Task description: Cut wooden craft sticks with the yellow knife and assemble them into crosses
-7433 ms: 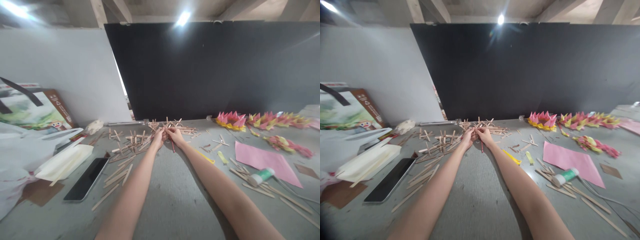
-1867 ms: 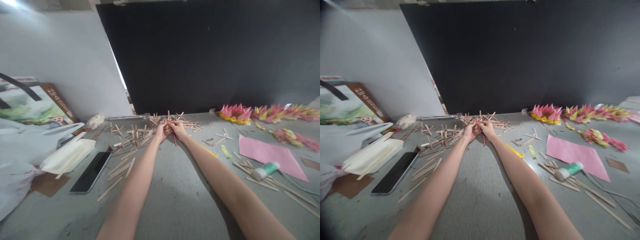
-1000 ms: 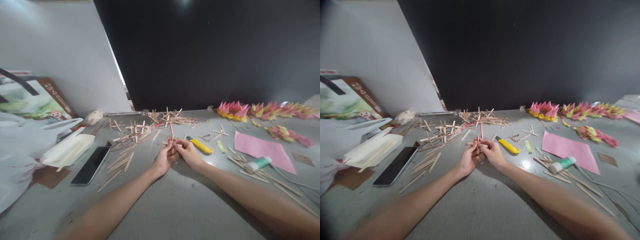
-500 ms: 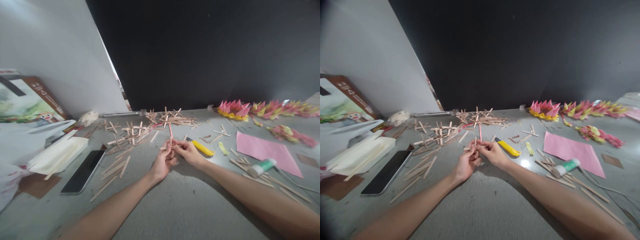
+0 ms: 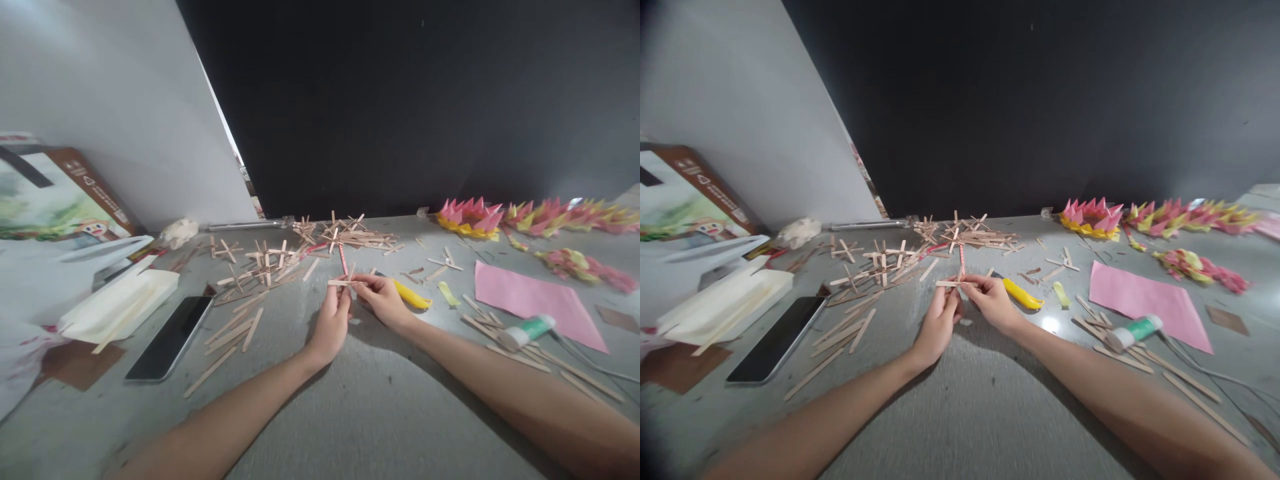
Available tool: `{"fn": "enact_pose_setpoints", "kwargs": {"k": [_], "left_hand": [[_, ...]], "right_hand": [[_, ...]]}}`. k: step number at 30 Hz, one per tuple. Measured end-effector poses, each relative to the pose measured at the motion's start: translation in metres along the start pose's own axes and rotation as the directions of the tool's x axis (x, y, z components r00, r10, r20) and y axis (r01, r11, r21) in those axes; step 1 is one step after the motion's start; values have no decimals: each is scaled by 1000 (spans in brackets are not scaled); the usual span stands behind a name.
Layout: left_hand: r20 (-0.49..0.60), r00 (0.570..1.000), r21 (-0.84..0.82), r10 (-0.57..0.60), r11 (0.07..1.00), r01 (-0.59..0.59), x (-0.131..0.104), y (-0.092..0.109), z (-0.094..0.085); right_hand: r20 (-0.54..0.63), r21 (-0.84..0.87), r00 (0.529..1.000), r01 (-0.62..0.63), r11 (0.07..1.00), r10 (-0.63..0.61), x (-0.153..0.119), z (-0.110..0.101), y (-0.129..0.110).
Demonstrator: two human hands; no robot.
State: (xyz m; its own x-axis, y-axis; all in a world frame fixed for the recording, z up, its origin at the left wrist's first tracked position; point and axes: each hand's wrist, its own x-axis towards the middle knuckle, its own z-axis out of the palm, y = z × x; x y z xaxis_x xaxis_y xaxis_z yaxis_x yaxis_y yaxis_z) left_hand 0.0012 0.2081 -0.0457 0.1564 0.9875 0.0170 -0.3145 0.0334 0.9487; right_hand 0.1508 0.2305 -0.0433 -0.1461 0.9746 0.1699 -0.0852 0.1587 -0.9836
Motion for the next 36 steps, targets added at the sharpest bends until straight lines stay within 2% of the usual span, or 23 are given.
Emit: {"fn": "enact_pose_setpoints", "kwargs": {"k": [6, 10, 13, 17, 22, 29, 36], "left_hand": [[78, 996, 38, 33, 999, -36, 4, 2, -2], [146, 989, -62, -9, 998, 18, 9, 6, -1], [146, 989, -106, -30, 993, 45, 11, 7, -1], [127, 992, -106, -12, 994, 25, 9, 8, -1], [172, 985, -79, 2, 997, 12, 6, 8, 1], [214, 976, -117, -26, 992, 52, 9, 6, 0], [274, 958, -196, -83, 971, 140, 9, 7, -1]], "right_hand": [[12, -5, 1000, -13, 1000, 13, -3, 0, -3], [36, 64, 999, -27, 998, 24, -3, 0, -1], [59, 116, 998, -45, 992, 38, -3, 0, 1], [69, 121, 997, -47, 992, 39, -2, -1, 3], [63, 158, 998, -37, 987, 27, -2, 0, 4], [3, 164, 999, -42, 986, 42, -3, -1, 6], [25, 178, 999, -46, 983, 42, -2, -2, 4]]}}
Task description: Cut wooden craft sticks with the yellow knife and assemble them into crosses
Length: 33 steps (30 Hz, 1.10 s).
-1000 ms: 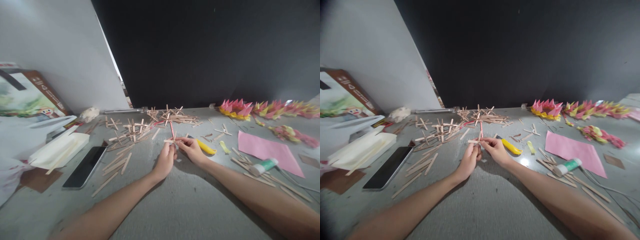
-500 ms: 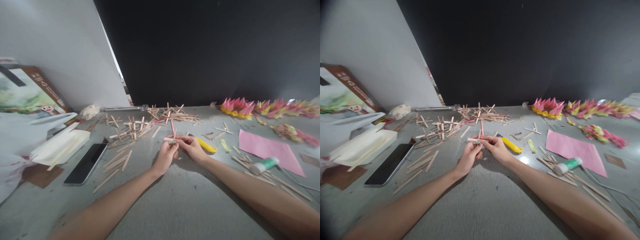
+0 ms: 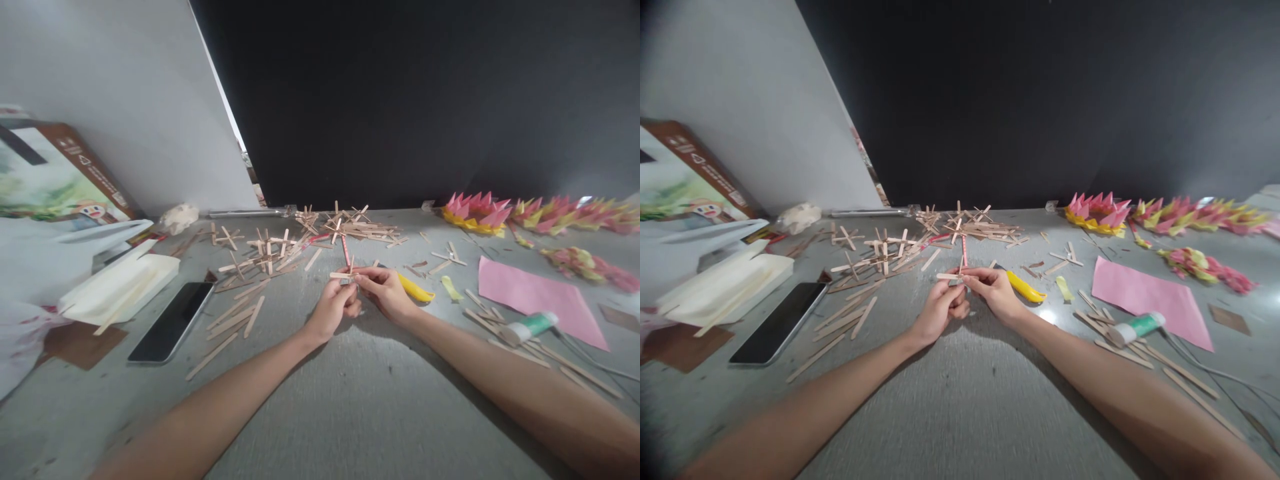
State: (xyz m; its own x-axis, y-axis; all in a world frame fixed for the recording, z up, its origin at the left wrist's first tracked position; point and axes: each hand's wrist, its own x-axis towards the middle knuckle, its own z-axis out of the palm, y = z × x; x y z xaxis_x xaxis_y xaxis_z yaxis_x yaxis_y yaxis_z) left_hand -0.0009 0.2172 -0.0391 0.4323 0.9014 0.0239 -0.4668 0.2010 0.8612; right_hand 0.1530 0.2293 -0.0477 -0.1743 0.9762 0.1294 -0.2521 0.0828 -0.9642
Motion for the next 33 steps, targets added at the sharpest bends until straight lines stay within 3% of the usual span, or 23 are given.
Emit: {"fn": "enact_pose_setpoints", "kwargs": {"k": [11, 16, 23, 33], "left_hand": [[-4, 1000, -15, 11, 1000, -11, -4, 5, 6], [43, 999, -54, 27, 998, -24, -2, 3, 3], [0, 1000, -71, 17, 997, -17, 0, 2, 2], [18, 1000, -85, 19, 996, -18, 1, 2, 1]], "right_hand": [[4, -29, 1000, -12, 999, 12, 2, 0, 3], [12, -21, 1000, -19, 1000, 19, 1, 1, 2], [15, -12, 1000, -27, 1000, 27, 0, 1, 1], [4, -53, 1000, -18, 998, 18, 0, -1, 3]]}}
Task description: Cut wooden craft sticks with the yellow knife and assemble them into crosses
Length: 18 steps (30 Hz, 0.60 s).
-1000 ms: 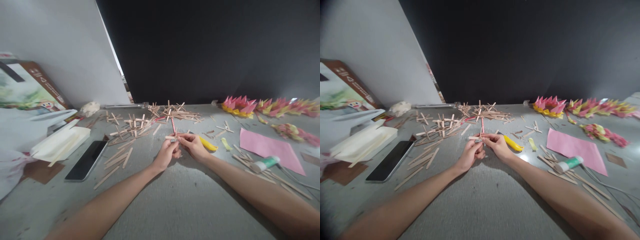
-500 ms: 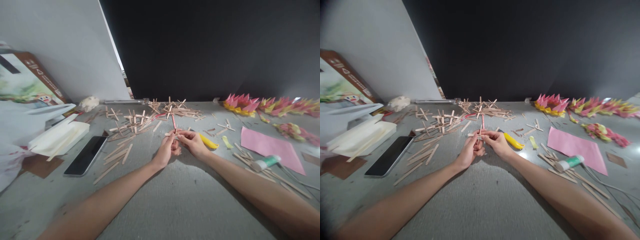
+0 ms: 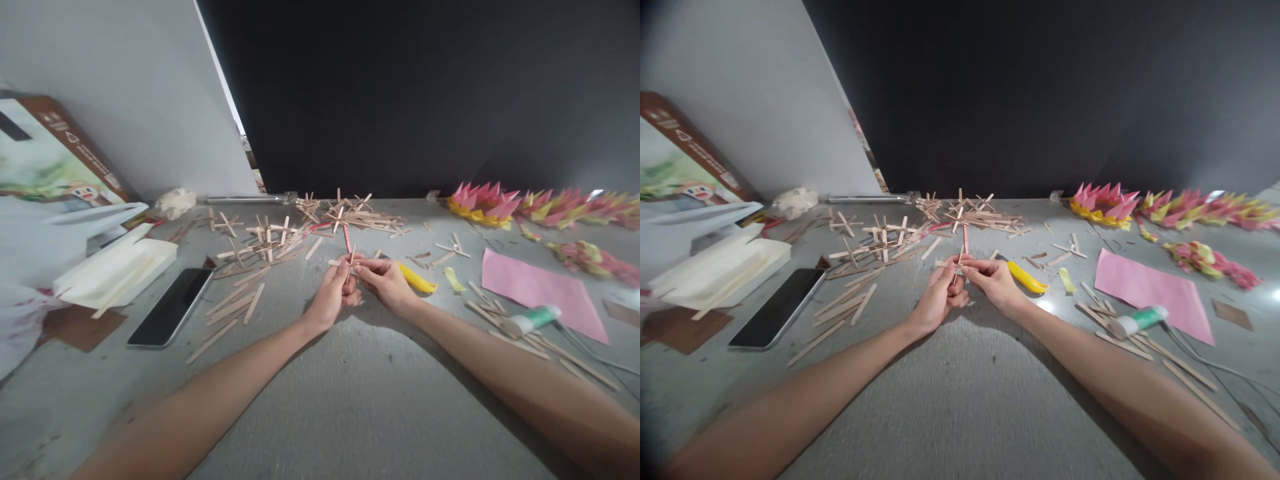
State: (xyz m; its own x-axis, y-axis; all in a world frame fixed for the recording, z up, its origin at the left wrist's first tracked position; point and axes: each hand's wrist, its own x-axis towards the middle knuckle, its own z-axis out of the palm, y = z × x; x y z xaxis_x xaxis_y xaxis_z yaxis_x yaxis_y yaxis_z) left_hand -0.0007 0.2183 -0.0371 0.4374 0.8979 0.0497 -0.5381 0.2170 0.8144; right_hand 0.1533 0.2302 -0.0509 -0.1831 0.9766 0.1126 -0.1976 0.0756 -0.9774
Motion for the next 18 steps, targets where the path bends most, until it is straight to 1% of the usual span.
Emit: {"fn": "enact_pose_setpoints", "kwargs": {"k": [2, 9, 14, 18], "left_hand": [[-1, 1000, 20, 12, 1000, -12, 0, -1, 0], [-65, 997, 143, 52, 989, -42, 0, -3, 3], [-58, 996, 172, 68, 983, -57, 1, -4, 4], [-67, 995, 181, 68, 982, -55, 1, -4, 4]], "right_hand": [[-4, 0, 1000, 7, 1000, -7, 0, 0, 1], [-50, -13, 999, 19, 1000, -19, 1, 2, 3], [-42, 53, 999, 17, 998, -15, 1, 3, 5], [-38, 68, 999, -7, 998, 10, 1, 4, 5]]}}
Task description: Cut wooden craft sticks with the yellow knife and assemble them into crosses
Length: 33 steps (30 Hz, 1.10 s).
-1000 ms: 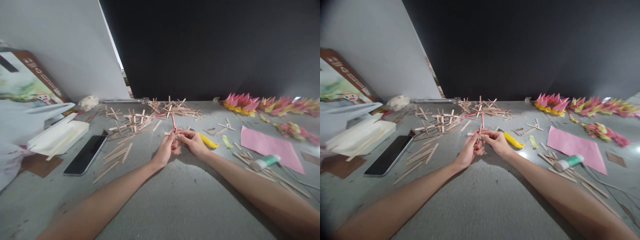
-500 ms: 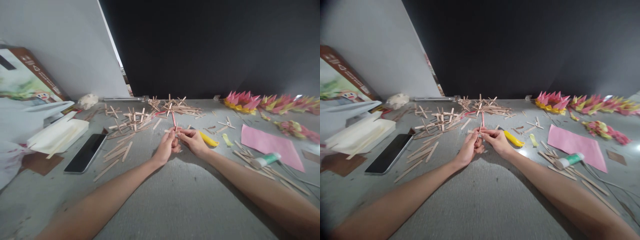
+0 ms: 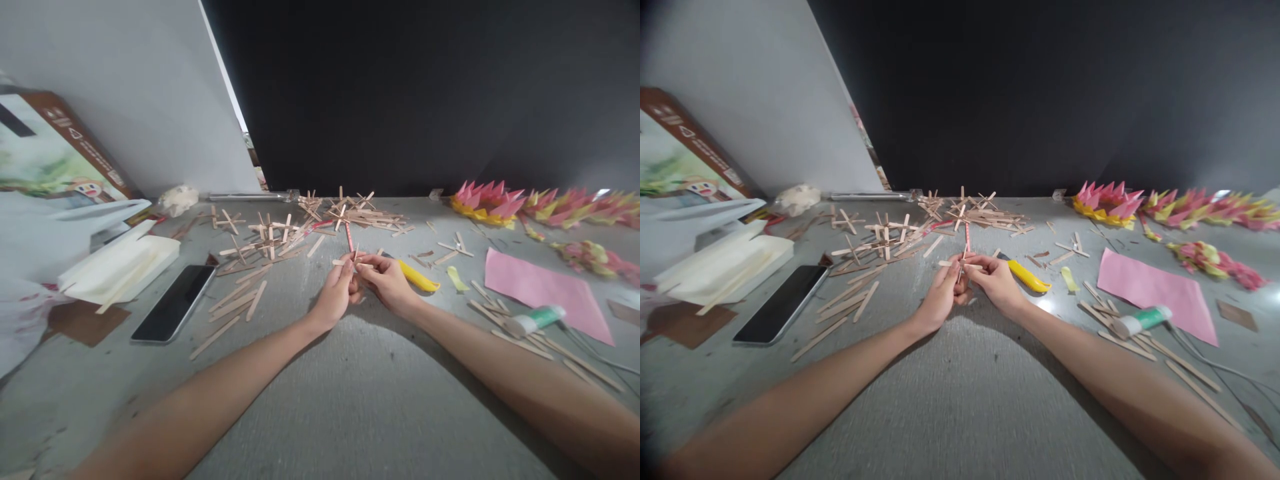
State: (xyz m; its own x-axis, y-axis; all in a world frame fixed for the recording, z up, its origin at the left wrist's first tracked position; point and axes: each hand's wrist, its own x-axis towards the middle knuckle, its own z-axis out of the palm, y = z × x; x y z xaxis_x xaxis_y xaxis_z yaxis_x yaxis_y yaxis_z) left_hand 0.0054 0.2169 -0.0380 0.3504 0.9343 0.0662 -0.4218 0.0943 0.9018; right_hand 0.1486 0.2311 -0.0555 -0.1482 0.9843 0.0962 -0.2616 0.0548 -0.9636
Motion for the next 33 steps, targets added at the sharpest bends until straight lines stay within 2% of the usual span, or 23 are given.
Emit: {"fn": "enact_pose_setpoints", "kwargs": {"k": [13, 24, 33], "left_hand": [[-18, 1000, 16, -4, 1000, 4, 0, 1, 1], [-9, 1000, -9, -8, 1000, 8, 0, 1, 2], [5, 1000, -57, -13, 998, 13, 1, 0, 1]], "right_hand": [[2, -33, 1000, -29, 999, 29, 0, -2, 1], [-21, -163, 999, 46, 986, -50, 0, -1, -7], [-12, -177, 997, 75, 981, -79, -2, 1, -11]]}}
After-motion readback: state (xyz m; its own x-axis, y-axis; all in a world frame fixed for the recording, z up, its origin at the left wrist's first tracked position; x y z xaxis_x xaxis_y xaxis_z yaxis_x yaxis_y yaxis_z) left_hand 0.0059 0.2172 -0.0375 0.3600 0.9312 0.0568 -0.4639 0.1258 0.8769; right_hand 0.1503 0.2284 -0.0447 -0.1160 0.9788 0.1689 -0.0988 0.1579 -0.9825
